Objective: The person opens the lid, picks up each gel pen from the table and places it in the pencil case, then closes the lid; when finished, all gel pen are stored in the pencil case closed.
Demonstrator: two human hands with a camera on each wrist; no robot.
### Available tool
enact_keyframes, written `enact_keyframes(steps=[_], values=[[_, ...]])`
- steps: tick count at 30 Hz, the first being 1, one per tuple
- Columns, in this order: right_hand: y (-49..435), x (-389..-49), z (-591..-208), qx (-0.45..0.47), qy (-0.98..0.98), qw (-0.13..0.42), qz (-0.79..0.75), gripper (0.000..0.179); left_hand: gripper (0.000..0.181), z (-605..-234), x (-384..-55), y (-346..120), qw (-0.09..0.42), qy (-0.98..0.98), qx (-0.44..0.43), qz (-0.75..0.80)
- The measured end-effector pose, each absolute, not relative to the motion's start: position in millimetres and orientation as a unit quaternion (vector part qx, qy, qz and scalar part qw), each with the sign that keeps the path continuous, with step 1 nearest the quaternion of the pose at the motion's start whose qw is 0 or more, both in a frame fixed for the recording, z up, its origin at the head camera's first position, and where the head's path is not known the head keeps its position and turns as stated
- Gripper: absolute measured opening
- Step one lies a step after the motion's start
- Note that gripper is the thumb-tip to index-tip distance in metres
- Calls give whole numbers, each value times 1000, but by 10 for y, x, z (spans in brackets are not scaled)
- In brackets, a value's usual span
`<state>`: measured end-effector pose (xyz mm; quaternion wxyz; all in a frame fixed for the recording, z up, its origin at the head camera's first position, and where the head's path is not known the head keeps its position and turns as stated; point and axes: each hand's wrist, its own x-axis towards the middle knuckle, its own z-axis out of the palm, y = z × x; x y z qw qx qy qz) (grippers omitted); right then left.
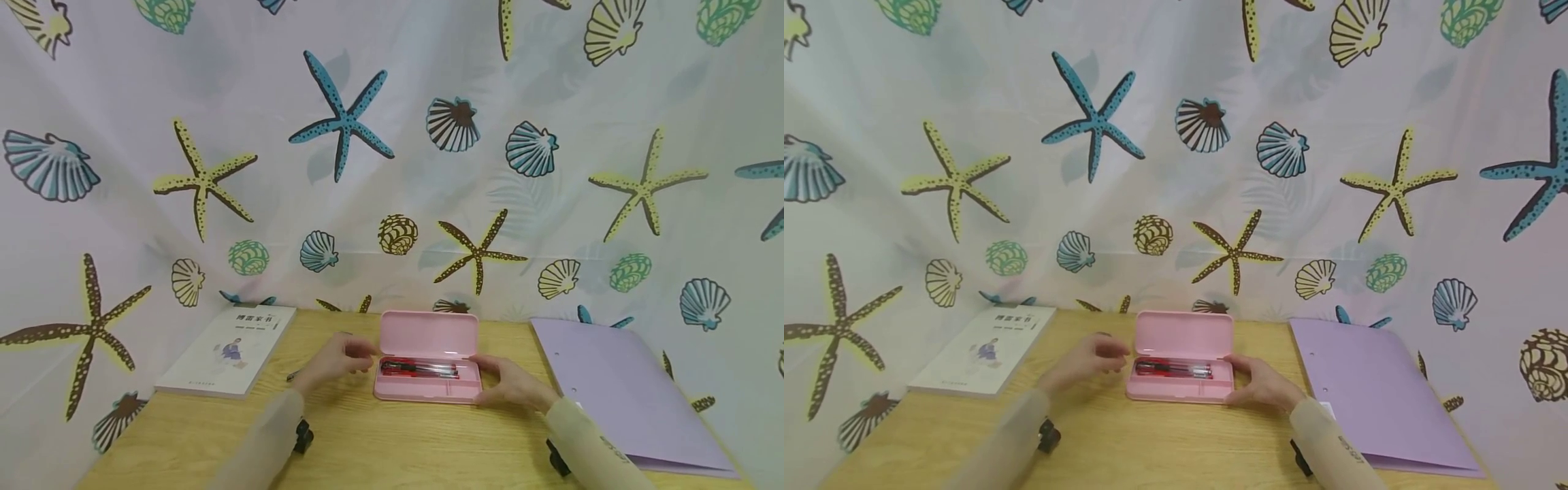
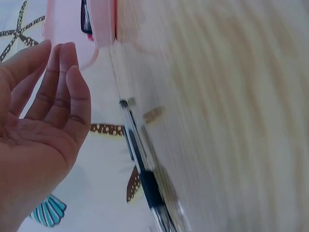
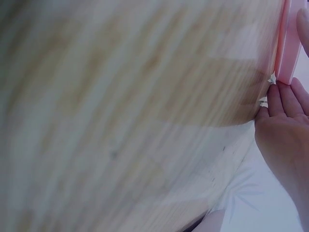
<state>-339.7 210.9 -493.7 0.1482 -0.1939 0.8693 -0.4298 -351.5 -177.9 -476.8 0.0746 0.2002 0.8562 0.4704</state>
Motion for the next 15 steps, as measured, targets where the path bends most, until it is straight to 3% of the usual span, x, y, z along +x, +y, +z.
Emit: enact_keyframes(steps=[15], values=[[2108, -3389, -4920, -191, 866, 154, -435, 90, 30, -4782, -3443, -2330, 73, 877, 162, 447]])
